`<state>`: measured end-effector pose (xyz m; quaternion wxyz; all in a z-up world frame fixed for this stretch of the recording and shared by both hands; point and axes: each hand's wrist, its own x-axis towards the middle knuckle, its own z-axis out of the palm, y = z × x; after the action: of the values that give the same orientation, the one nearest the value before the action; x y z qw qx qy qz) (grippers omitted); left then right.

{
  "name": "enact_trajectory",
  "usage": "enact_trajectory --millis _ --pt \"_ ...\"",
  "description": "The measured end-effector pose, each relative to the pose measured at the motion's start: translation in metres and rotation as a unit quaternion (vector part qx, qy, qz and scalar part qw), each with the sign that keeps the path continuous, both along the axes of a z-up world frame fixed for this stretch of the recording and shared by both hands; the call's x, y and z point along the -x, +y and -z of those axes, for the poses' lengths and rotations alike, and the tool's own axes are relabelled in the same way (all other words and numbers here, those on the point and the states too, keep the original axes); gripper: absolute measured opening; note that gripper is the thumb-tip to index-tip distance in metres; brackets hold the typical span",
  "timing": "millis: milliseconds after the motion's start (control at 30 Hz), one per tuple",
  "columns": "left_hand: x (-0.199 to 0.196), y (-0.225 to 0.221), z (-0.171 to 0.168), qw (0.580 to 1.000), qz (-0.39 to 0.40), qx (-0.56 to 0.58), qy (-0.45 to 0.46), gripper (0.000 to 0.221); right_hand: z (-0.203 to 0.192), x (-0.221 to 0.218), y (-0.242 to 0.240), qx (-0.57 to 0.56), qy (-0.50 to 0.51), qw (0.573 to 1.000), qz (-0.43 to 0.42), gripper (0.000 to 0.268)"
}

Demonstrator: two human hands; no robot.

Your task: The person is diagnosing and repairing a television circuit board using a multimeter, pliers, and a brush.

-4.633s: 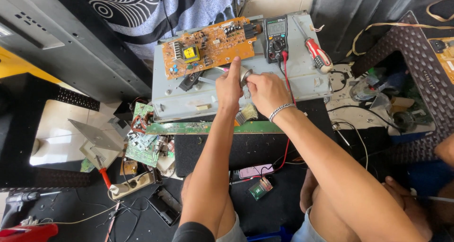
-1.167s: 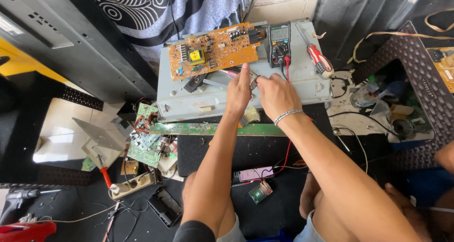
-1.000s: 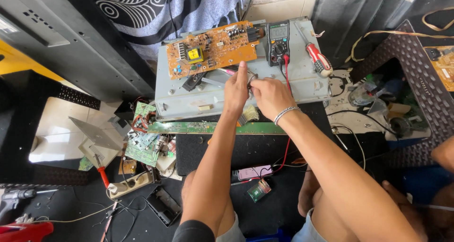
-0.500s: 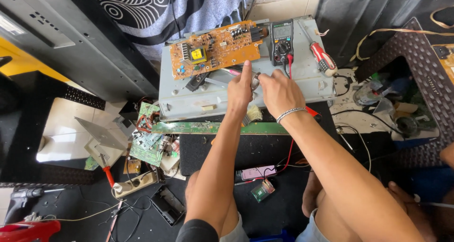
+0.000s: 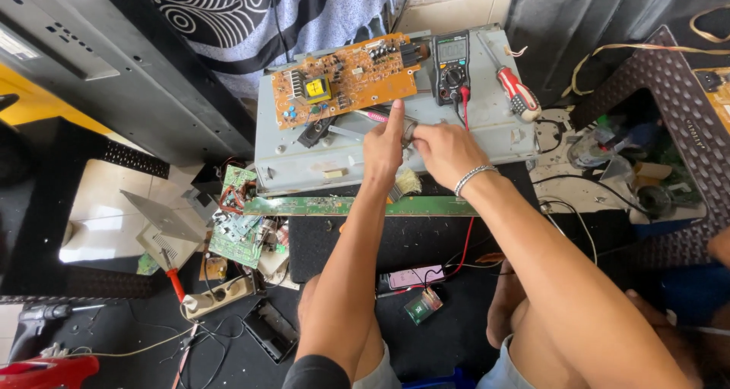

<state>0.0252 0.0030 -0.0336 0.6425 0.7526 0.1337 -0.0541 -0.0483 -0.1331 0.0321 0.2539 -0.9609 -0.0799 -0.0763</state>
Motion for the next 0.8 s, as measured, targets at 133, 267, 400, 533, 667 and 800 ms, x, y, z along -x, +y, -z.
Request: enact_trajectory --millis 133,267,400,533,667,800 --pt "0.005 0.000 -0.006 1.000 0.005 -0.001 0.006 0.088 0.018 -0.009 -0.005 0.034 -0.041 0.998 0.015 0.014" --pt "0.007 0.001 -0.009 1.000 0.000 -0.005 0.010 0.091 0.016 -0.010 0.000 0.012 0.018 1.000 -0.003 0.015" --pt "0.006 0.006 -0.012 1.000 -0.002 -0.001 -0.006 0.086 0.009 -0.009 0.002 0.038 0.003 0.999 -0.009 0.013" --pt "0.008 0.007 -0.012 1.000 -0.002 -0.008 -0.006 0.086 0.000 -0.003 0.002 0.053 0.016 0.998 -0.029 0.011" --pt "0.011 0.005 -0.019 1.000 0.008 -0.006 -0.011 0.086 0.001 -0.002 0.005 0.055 -0.014 0.998 -0.001 0.011" --pt "0.012 0.004 -0.019 1.000 0.012 -0.009 -0.009 0.084 0.003 -0.002 0.001 0.010 -0.025 0.999 -0.021 0.005"
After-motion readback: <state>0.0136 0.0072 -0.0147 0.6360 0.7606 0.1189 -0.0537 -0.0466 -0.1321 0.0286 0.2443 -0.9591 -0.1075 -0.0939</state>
